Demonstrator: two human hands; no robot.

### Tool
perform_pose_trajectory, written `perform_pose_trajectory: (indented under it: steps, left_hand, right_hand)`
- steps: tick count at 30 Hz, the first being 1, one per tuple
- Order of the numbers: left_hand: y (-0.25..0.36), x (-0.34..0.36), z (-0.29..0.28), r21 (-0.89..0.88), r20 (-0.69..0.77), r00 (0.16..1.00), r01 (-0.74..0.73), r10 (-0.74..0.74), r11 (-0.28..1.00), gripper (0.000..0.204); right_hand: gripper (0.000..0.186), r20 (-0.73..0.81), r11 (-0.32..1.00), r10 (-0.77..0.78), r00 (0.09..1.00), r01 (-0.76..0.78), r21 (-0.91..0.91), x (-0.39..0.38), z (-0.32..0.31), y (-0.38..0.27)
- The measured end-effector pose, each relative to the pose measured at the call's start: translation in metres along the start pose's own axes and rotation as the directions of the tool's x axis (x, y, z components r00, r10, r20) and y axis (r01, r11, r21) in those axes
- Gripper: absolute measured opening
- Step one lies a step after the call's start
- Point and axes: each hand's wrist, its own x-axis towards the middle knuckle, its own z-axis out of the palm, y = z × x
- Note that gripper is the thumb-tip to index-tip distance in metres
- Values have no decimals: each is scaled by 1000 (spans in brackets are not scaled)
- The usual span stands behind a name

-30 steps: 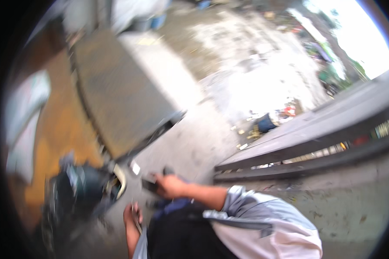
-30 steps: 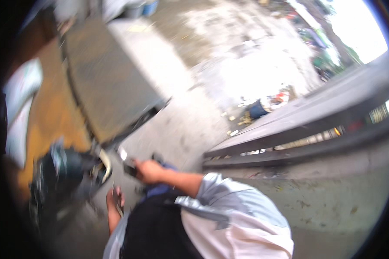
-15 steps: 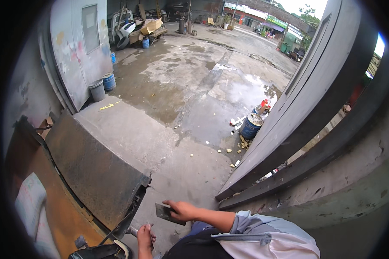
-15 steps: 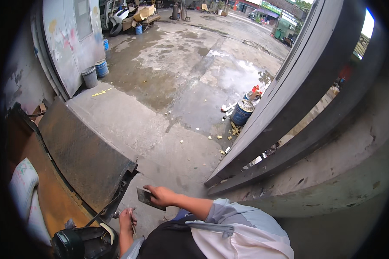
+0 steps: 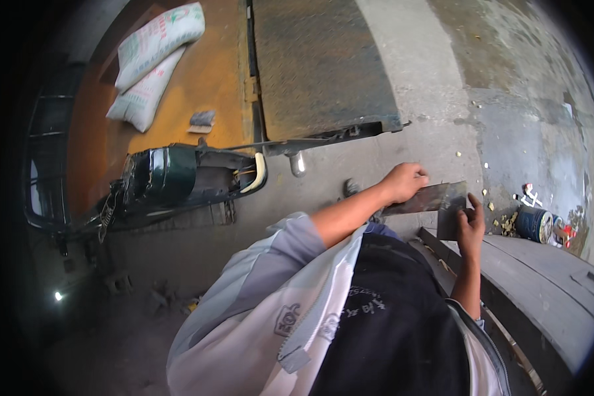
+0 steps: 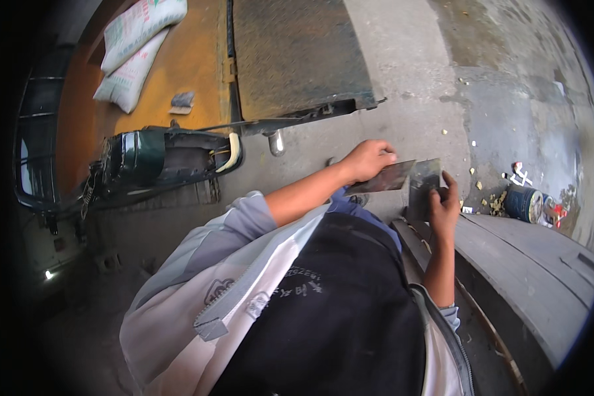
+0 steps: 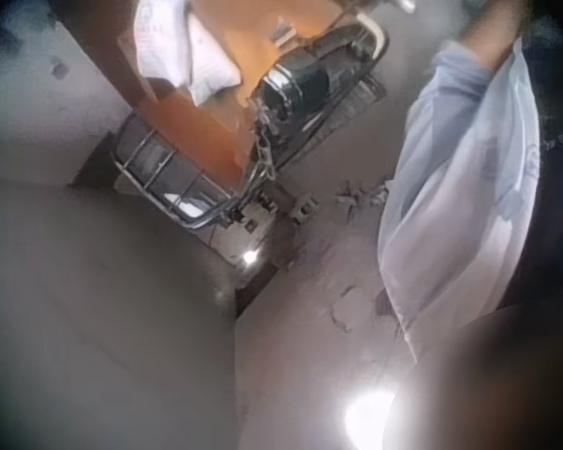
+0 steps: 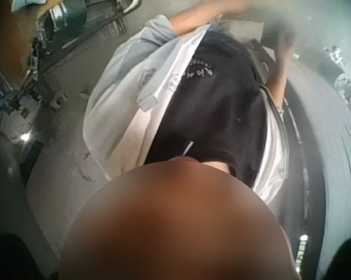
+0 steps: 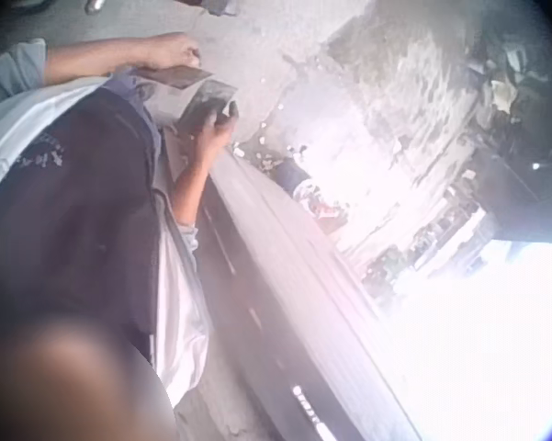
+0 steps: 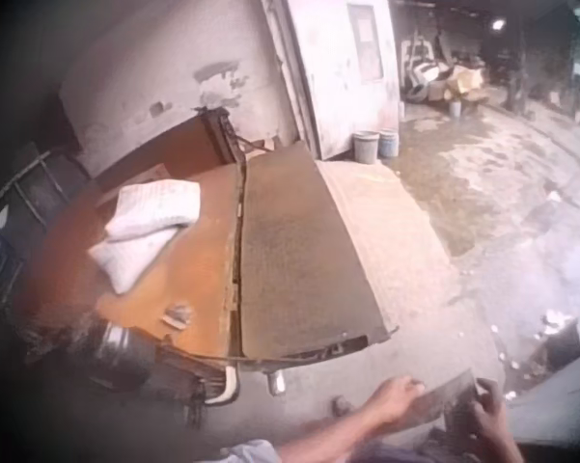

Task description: The person applies body filler to a car bumper using a putty knife. They spread the filler along the edge of the bumper, then scrape excess material from the tool onto another surface.

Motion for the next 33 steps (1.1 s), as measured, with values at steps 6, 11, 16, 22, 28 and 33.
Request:
perform_pose_trajectory:
  steps: [6,11,16,22,28,33]
  left_hand:
    - [-5,59,16,-48,-56,996,-65,62,997,26]
    - [26,97,5,-18,-18,999,-26,26,999,29]
    - [28,131,13,-19,-71,992,-109,107,994,25]
    - [55,183,15,-41,-117,993,5,-10,999,25]
    - [77,265,59,-121,-364,930,9,-53,993,24]
    - [94,312,100,-158,-439,897,-30,-43,987,21]
  right_hand:
    - [48,14,988,92,996,-90,-124,50,-26,-14]
    - [47,-7,994,54,999,-54,-97,111,-47,-29]
    - [47,38,993,2,999,3,-115,163,-52,-34]
    - [47,180,991,-46,983,67,-115,251,-77,-15]
    - [47,297,990,-110,949,130,-49,359,-126,-7]
    - [47,380,981,-156,912,189,-51,421,-176,-17]
